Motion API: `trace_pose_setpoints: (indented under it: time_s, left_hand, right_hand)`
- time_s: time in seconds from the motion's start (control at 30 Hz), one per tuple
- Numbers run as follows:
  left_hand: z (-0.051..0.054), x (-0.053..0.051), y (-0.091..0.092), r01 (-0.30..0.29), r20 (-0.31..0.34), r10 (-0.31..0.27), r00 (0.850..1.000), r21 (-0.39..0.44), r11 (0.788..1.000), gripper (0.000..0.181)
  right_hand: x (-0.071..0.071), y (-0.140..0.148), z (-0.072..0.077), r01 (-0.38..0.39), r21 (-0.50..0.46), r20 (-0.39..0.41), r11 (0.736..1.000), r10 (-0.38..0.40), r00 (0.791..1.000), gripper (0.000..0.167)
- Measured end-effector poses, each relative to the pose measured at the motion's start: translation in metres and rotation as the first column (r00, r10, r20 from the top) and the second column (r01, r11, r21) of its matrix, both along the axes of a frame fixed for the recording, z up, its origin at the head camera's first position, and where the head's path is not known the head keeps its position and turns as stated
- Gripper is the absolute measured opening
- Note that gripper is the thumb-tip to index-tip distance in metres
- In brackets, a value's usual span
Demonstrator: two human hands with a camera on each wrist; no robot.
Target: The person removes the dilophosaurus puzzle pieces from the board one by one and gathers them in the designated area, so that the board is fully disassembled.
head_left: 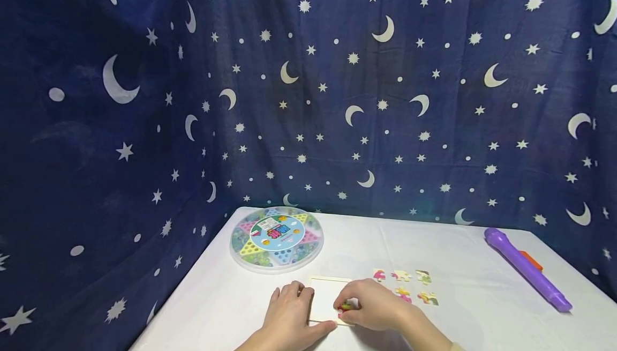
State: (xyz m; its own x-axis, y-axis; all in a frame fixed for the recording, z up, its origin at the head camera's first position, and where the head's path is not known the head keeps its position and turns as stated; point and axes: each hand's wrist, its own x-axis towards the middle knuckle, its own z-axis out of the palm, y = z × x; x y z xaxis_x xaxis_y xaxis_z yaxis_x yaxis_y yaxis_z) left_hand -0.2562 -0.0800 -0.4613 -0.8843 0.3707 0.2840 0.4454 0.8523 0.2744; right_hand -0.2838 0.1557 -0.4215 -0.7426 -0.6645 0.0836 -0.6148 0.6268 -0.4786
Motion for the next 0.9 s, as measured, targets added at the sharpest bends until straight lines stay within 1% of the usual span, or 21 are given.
trace_pose_setpoints:
  time_s: [0.2, 0.3, 0.47, 0.63, 0.7, 0.9]
  left_hand:
    - [0.0008, 0.0002, 0.0001, -0.004, 0.017, 0.004, 1.000, 0.000, 1.000, 0.086]
    - [0.0009, 0.0005, 0.0001, -0.003, 0.018, 0.003, 1.000, -0.002, 1.000, 0.086]
    - [0.0007, 0.0000, 0.0004, -0.001, 0.014, 0.001, 1.000, -0.010, 1.000, 0.087]
    - [0.0008, -0.0006, 0.0012, -0.003, 0.013, 0.004, 1.000, -0.006, 1.000, 0.087]
    - [0.0006, -0.0007, 0.0015, -0.003, 0.009, 0.003, 1.000, -0.003, 1.000, 0.086]
    - [0.0000, -0.0012, 0.0023, -0.008, 0.016, 0.007, 1.000, 0.010, 1.000, 0.086]
  right_hand:
    - [0.0004, 0.0000, 0.0005, 0.007, -0.014, -0.019, 1.000, -0.007, 1.000, 0.012]
    - [-0.0008, 0.0013, 0.0002, 0.033, 0.011, -0.034, 0.999, -0.033, 0.999, 0.014]
    - [-0.0002, 0.0050, 0.0017, 0.094, 0.060, -0.030, 0.994, -0.092, 0.995, 0.017]
    - [0.0009, 0.0084, 0.0045, 0.097, 0.066, -0.044, 0.993, -0.094, 0.995, 0.018]
    - [0.0010, 0.0089, 0.0051, 0.100, 0.070, -0.044, 0.993, -0.097, 0.994, 0.019]
    - [0.0007, 0.0091, 0.0030, 0.127, 0.063, -0.009, 0.990, -0.126, 0.992, 0.025]
